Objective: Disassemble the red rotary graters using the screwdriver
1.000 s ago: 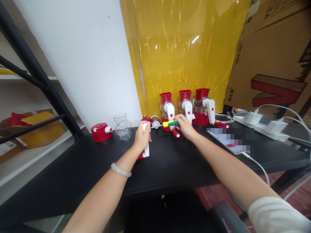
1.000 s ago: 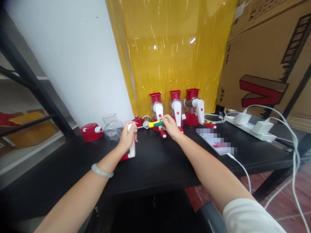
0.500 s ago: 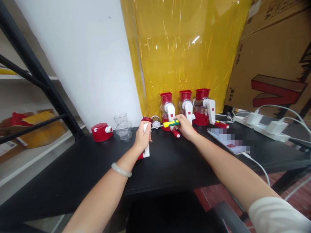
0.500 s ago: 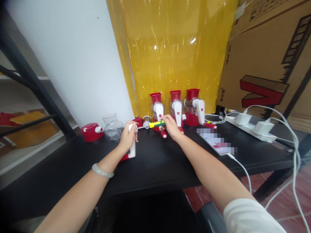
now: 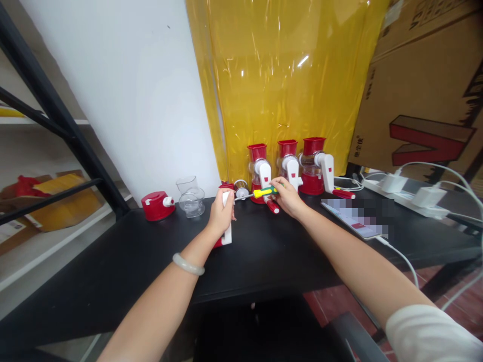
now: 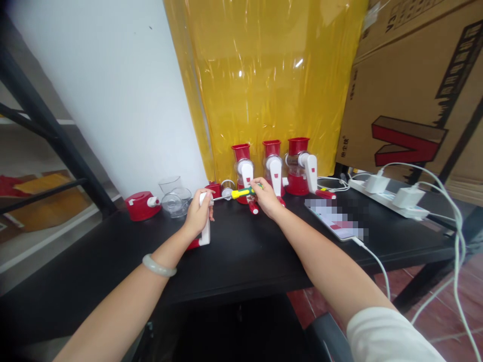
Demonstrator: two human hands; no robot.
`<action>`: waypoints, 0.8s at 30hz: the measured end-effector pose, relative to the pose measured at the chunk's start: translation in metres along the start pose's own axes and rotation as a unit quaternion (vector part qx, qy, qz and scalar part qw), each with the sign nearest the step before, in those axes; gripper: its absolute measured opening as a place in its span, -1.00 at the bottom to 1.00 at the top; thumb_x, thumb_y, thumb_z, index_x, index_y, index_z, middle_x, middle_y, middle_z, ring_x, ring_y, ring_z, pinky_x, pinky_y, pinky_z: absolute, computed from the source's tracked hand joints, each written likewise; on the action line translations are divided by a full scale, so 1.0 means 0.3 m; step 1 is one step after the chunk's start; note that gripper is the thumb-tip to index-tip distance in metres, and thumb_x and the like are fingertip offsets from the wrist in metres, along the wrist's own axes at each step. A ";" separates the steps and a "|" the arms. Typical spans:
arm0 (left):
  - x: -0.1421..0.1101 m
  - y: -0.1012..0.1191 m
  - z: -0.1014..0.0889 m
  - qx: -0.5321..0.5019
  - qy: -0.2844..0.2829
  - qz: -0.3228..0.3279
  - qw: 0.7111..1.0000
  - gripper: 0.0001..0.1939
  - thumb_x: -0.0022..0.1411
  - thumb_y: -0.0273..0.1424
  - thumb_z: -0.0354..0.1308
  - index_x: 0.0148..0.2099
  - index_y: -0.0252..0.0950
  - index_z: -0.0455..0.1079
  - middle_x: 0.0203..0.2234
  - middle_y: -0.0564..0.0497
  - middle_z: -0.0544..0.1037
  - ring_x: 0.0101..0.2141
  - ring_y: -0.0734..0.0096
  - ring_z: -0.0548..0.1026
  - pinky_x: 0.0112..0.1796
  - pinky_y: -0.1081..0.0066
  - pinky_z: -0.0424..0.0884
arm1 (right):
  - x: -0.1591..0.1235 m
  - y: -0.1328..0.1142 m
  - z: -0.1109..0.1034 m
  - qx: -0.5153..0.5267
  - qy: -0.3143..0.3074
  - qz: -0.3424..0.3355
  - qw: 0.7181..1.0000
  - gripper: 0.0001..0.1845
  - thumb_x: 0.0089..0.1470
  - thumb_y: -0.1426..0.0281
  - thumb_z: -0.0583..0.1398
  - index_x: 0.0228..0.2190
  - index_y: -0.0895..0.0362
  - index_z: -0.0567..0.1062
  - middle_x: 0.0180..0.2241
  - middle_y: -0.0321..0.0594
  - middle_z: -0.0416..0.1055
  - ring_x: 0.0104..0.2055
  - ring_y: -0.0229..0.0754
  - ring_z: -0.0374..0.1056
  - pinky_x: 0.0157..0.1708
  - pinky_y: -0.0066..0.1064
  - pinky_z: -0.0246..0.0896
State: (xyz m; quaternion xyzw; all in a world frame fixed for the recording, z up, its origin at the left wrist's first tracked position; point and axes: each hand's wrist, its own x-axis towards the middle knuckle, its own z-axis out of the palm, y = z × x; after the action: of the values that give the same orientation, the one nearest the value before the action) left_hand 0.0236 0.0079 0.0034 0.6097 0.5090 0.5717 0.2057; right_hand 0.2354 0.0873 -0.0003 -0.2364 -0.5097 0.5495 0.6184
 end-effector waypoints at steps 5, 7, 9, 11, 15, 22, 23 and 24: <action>0.000 -0.003 0.002 -0.003 -0.002 -0.001 1.000 -0.66 0.36 -0.04 0.00 -0.06 -0.18 0.29 -0.62 0.21 0.31 -0.66 0.49 0.35 -0.63 0.50 0.39 | 0.000 -0.002 -0.009 -0.015 -0.010 -0.014 1.000 -0.50 -0.11 -0.08 0.34 -0.44 0.07 0.37 -0.56 -0.41 0.28 -0.59 -0.35 0.22 -0.58 -0.44 0.15; 0.001 0.000 0.003 -0.002 0.000 -0.003 1.000 -0.66 0.35 -0.04 0.00 -0.06 -0.19 0.29 -0.65 0.22 0.30 -0.67 0.48 0.34 -0.63 0.50 0.38 | -0.003 -0.002 -0.016 -0.049 -0.021 -0.032 0.998 -0.46 -0.01 -0.17 0.23 -0.44 0.06 0.38 -0.63 -0.41 0.24 -0.64 -0.34 0.18 -0.61 -0.43 0.11; 0.001 0.002 0.003 -0.002 0.001 -0.005 1.000 -0.66 0.35 -0.05 0.00 -0.07 -0.19 0.29 -0.66 0.22 0.29 -0.68 0.48 0.33 -0.63 0.51 0.38 | -0.008 -0.004 -0.020 -0.091 -0.029 -0.044 0.994 -0.43 0.02 -0.21 0.18 -0.44 0.06 0.37 -0.71 -0.45 0.15 -0.70 -0.34 0.10 -0.66 -0.44 0.01; 0.001 0.001 0.003 -0.005 0.002 -0.005 1.000 -0.66 0.35 -0.05 0.00 -0.06 -0.19 0.29 -0.65 0.21 0.30 -0.68 0.48 0.34 -0.63 0.51 0.37 | -0.012 -0.005 -0.019 -0.110 -0.031 -0.043 0.993 -0.41 -0.04 -0.23 0.22 -0.46 0.06 0.36 -0.74 -0.48 0.09 -0.73 -0.37 0.02 -0.68 -0.45 -0.09; 0.000 -0.008 0.002 0.002 0.002 -0.001 1.000 -0.65 0.35 -0.03 0.01 -0.06 -0.19 0.29 -0.61 0.19 0.33 -0.67 0.48 0.36 -0.64 0.50 0.38 | 0.001 0.002 -0.012 -0.078 -0.019 -0.024 0.996 -0.39 -0.18 -0.20 0.33 -0.47 0.07 0.36 -0.68 -0.47 0.18 -0.71 -0.41 0.07 -0.68 -0.49 -0.09; -0.002 -0.003 -0.005 0.027 0.003 -0.002 1.000 -0.66 0.36 -0.04 -0.02 -0.06 -0.19 0.28 -0.58 0.18 0.34 -0.66 0.47 0.38 -0.62 0.48 0.40 | 0.050 0.000 -0.006 -0.062 0.004 0.009 0.998 -0.44 -0.23 -0.06 0.40 -0.48 0.09 0.34 -0.64 -0.45 0.25 -0.64 -0.40 0.17 -0.64 -0.52 0.03; -0.003 0.002 -0.005 0.029 0.001 -0.003 1.000 -0.66 0.36 -0.03 -0.02 -0.06 -0.19 0.28 -0.58 0.18 0.34 -0.65 0.47 0.39 -0.61 0.47 0.40 | 0.052 0.002 -0.007 -0.067 0.004 0.014 0.998 -0.44 -0.24 -0.05 0.41 -0.49 0.09 0.34 -0.64 -0.45 0.25 -0.64 -0.40 0.17 -0.65 -0.52 0.03; -0.004 0.006 -0.005 0.028 -0.002 -0.004 1.000 -0.66 0.36 -0.03 -0.02 -0.07 -0.19 0.27 -0.58 0.18 0.35 -0.65 0.46 0.39 -0.61 0.47 0.41 | 0.051 0.004 -0.009 -0.071 0.005 0.022 0.997 -0.44 -0.24 -0.06 0.40 -0.48 0.09 0.33 -0.65 -0.45 0.25 -0.65 -0.40 0.17 -0.65 -0.53 0.02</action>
State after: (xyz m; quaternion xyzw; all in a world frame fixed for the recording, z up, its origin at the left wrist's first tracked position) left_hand 0.0231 0.0056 0.0047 0.6143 0.5271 0.5550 0.1919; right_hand 0.2353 0.1026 0.0033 -0.2936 -0.5390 0.5239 0.5906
